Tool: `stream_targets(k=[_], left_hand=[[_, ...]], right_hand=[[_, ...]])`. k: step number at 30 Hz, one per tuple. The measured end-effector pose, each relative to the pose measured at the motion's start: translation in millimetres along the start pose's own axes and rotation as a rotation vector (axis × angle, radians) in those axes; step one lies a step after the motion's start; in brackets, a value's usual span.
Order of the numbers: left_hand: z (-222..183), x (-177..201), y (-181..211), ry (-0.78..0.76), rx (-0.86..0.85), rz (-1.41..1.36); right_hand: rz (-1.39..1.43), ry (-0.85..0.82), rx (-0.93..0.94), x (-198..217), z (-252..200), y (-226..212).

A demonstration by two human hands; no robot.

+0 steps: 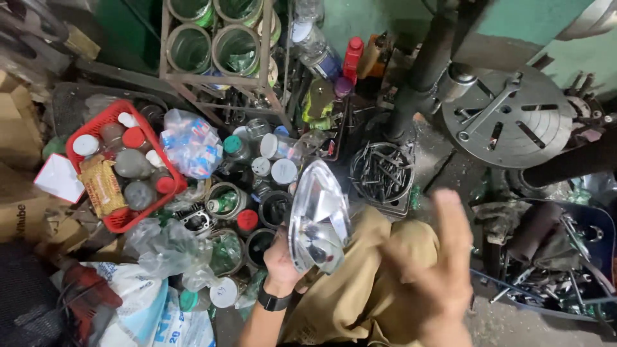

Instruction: Assembling a motorcycle headlight assembly by fitting the reflector and internal components into the housing.

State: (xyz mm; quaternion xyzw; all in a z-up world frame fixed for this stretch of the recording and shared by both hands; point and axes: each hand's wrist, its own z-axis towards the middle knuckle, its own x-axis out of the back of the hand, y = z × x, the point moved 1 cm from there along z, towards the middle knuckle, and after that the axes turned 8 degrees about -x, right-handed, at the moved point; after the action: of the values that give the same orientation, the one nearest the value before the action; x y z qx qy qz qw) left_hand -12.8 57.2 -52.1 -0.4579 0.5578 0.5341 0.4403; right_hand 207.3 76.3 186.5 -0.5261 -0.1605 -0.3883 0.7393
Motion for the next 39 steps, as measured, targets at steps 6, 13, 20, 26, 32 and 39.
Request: stream_targets(k=[6,13,20,26,32,39], left_hand=[[-6.1,-28.9,-7.6,-0.109,-0.040,0.286],[-4.4,-24.7,-26.3,-0.127,0.006,0.221],[11.2,-93.1,-34.7,-0.166,-0.013,0.361],[15.3,-72.8,-44.5,-0.095,0.029,0.261],[18.3,-58.2,-56.3,0.096,0.032,0.240],[12.1,-59.0,-68.0,0.191,0.078,0.121]], right_hand=[[0.045,-0.101,0.589,-34.2,-7.9,-5.2],[-0.092,-0.228,0.641,-49.4,-6.1,-10.2],[-0.131,-0.202,0.554,-49.9,3.5,-5.4],[-0.164,-0.290,0.630,-45.7,18.8,-13.5],[-0.257,-0.514,0.569,-45.3,40.7,-25.2],[-0.127,-0.521,0.615,-38.9,38.8,-8.7]])
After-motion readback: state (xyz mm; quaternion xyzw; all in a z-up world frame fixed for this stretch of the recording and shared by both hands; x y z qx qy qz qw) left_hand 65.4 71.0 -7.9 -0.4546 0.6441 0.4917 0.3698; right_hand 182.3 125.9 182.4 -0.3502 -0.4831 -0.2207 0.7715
